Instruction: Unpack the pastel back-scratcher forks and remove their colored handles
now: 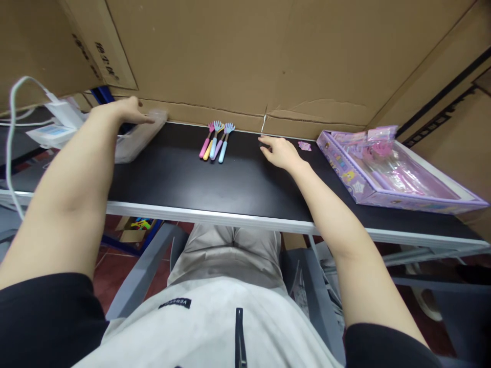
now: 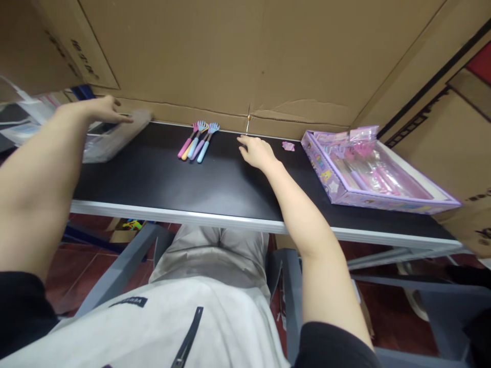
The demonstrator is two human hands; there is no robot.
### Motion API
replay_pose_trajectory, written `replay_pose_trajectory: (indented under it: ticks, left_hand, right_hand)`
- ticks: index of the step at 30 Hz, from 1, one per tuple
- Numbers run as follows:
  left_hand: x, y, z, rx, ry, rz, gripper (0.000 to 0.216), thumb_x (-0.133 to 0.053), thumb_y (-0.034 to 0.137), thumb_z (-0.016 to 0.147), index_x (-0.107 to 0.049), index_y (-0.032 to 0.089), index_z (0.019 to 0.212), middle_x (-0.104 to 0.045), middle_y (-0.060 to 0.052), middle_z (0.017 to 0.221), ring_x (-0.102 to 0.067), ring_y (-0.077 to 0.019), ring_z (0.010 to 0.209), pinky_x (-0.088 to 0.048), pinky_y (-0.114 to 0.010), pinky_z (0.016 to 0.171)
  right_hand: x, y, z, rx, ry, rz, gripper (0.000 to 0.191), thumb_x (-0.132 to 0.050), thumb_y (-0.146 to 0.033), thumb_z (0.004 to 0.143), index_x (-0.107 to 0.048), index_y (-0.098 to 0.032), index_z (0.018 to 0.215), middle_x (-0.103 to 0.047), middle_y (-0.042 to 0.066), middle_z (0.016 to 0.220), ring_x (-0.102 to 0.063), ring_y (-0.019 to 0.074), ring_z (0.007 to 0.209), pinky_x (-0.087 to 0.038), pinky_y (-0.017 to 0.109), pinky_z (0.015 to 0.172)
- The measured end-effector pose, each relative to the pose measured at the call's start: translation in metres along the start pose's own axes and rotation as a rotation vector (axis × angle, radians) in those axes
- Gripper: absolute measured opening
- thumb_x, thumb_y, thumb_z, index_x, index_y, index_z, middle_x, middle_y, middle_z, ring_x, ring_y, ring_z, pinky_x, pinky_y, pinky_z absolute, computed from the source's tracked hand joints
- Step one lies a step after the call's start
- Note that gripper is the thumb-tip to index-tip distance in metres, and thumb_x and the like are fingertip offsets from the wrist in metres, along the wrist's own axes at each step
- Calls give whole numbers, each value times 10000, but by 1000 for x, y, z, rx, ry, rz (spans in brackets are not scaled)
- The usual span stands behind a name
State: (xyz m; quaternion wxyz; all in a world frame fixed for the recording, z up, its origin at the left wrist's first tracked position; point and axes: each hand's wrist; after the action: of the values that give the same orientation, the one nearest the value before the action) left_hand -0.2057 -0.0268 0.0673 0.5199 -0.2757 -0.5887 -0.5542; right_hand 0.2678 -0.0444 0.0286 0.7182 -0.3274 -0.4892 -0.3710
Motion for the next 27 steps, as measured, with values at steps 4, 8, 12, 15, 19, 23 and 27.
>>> replay_pose_trajectory:
  ticks: [4, 8, 12, 15, 19, 23, 27]
  left_hand:
    - [7, 76, -46, -58, 222, -165, 445, -635, 222, 994, -711, -58, 1331, -774, -108, 1332, -706, -313, 1290, -497, -411, 1168]
    - [1, 145, -77, -42, 308, -674, 349, -549, 120, 991, -751, -36, 1230, -815, -188, 1174, -753, -170, 807, -613, -379, 914]
    - [-23, 177, -88, -126, 226, -821, 218, -556, 104, 938, -742, 50, 1038, -816, -125, 979, -591, -99, 578, -578, -341, 757]
    - [-55, 178, -90, -213, 200, -618, 176, -553, 148, 905, -727, 130, 927, -789, -86, 879, -682, -168, 728, -577, -343, 792]
    - [-92, 164, -84, -438, 139, -220, 156, -612, 285, 860, -733, 188, 838, -772, -106, 870, -735, -319, 995, -556, -436, 940]
    - [-106, 160, -80, -538, 93, -127, 203, -587, 329, 870, -711, 210, 761, -723, -98, 737, -723, -320, 881, -549, -439, 888]
    - [-107, 163, -81, -617, 66, -156, 223, -578, 340, 888, -712, 217, 758, -664, -65, 626, -689, -285, 787, -542, -431, 899]
  right_hand:
    - [0, 0, 0, -14, 0, -8, 490, -567, -218, 1044, -708, -209, 1513, -710, 92, 1477, -718, 317, 1333, -552, 516, 1186]
    - [2, 6, 1, -38, 37, -26, 465, -547, -268, 1054, -741, -215, 1474, -772, 105, 1366, -736, 331, 1285, -579, 519, 1139]
    - [7, 27, 4, -133, 150, -37, 463, -501, -269, 1057, -762, -195, 1432, -769, 134, 1366, -715, 346, 1306, -568, 542, 1143]
    - [16, 48, 5, -266, 234, -34, 464, -481, -236, 1055, -761, -155, 1415, -761, 165, 1367, -706, 353, 1314, -558, 548, 1146]
    - [44, 69, 2, -491, 327, -33, 470, -456, -162, 1063, -737, -100, 1435, -733, 204, 1403, -685, 331, 1353, -533, 491, 1161]
    - [81, 90, -8, -762, 463, 27, 496, -427, -48, 1071, -677, -24, 1500, -667, 260, 1489, -639, 235, 1427, -455, 323, 1185]
    - [92, 138, -28, -1040, 297, -75, 478, -626, -30, 980, -688, 72, 1444, -670, 371, 1397, -673, 306, 1366, -502, 359, 974]
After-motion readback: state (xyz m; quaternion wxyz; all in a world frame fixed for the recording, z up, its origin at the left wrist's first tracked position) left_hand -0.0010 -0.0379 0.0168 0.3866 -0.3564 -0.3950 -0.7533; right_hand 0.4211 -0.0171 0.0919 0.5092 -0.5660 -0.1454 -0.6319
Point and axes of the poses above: each hand's wrist, its own z-axis towards the middle knuckle, its own x-axis out of the back of the hand, y = z × x
